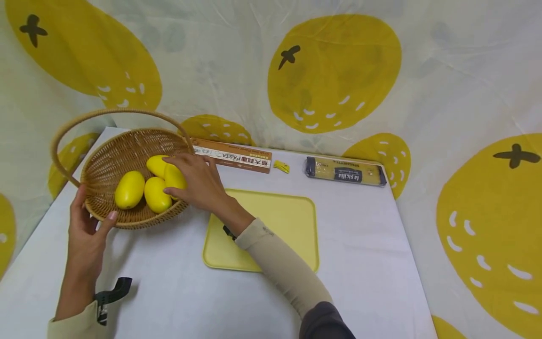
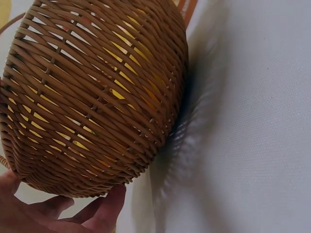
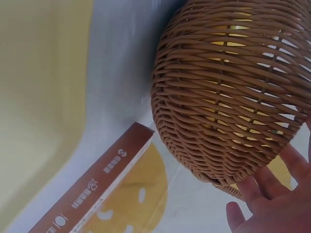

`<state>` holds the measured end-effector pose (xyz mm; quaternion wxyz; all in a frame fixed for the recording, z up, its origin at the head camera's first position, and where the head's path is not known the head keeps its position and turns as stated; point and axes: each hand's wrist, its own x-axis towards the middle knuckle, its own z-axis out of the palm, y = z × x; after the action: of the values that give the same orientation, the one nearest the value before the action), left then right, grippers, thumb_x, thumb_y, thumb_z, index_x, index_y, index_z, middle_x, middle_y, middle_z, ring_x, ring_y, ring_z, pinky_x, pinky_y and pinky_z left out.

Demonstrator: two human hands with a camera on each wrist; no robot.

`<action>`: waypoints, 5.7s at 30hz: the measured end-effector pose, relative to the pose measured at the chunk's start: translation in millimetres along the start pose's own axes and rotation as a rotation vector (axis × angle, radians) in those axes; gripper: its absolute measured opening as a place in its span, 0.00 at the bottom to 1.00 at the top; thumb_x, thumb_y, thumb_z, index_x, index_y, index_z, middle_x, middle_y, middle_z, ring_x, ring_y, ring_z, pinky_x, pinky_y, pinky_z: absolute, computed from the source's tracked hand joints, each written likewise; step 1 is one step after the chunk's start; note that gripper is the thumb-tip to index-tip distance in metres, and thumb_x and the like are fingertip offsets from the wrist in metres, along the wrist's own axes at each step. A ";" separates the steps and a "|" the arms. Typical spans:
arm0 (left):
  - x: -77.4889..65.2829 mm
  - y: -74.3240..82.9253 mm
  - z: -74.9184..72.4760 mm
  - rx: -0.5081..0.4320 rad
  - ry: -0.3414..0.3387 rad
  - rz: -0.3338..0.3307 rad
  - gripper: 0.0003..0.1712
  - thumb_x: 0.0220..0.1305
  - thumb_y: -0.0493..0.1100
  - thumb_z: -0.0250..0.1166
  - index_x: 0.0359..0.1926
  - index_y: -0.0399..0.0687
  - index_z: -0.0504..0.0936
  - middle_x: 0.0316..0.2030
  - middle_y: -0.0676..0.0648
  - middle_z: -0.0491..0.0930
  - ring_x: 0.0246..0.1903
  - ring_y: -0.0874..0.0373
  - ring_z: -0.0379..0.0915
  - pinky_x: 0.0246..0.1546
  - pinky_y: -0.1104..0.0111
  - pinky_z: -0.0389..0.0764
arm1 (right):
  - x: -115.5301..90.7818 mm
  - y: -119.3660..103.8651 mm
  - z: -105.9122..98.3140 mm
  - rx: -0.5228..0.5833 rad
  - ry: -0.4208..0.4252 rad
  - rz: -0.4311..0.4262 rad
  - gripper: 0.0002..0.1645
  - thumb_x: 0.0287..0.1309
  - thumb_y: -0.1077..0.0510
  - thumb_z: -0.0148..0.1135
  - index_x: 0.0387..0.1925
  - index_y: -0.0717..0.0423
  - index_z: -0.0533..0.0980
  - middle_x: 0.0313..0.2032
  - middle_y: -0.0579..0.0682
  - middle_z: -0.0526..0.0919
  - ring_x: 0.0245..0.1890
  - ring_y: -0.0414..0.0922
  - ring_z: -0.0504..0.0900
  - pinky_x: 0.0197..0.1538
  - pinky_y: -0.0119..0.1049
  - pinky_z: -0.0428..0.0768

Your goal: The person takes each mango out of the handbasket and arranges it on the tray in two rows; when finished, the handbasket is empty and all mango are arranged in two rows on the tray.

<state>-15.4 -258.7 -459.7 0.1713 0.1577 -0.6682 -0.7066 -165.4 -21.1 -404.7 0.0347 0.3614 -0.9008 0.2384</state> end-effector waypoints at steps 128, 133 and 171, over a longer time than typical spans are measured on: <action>-3.7 -17.2 12.3 0.222 0.037 0.036 0.61 0.66 0.35 0.72 0.85 0.74 0.44 0.83 0.55 0.48 0.74 0.45 0.58 0.57 0.80 0.75 | -101.6 105.0 -24.1 0.495 0.133 0.649 0.27 0.54 0.40 0.82 0.54 0.38 0.83 0.50 0.47 0.88 0.41 0.51 0.83 0.39 0.40 0.81; -3.9 -16.5 12.9 0.214 0.037 0.036 0.61 0.66 0.35 0.72 0.85 0.74 0.44 0.83 0.54 0.48 0.74 0.45 0.58 0.57 0.80 0.74 | -100.5 106.7 -14.4 0.432 0.083 0.681 0.28 0.53 0.38 0.82 0.53 0.40 0.83 0.50 0.50 0.88 0.42 0.51 0.84 0.40 0.39 0.80; -4.4 -15.5 14.6 0.213 0.054 0.021 0.59 0.67 0.36 0.71 0.85 0.75 0.45 0.82 0.56 0.50 0.71 0.48 0.59 0.57 0.76 0.72 | -106.5 106.1 3.6 0.277 0.015 0.616 0.34 0.56 0.44 0.81 0.63 0.46 0.81 0.55 0.56 0.89 0.49 0.53 0.88 0.55 0.48 0.83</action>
<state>-18.6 -243.0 -474.4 0.1788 0.1868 -0.7364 -0.6252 -157.4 111.2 -475.8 -0.0815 0.0716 -0.9264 0.3605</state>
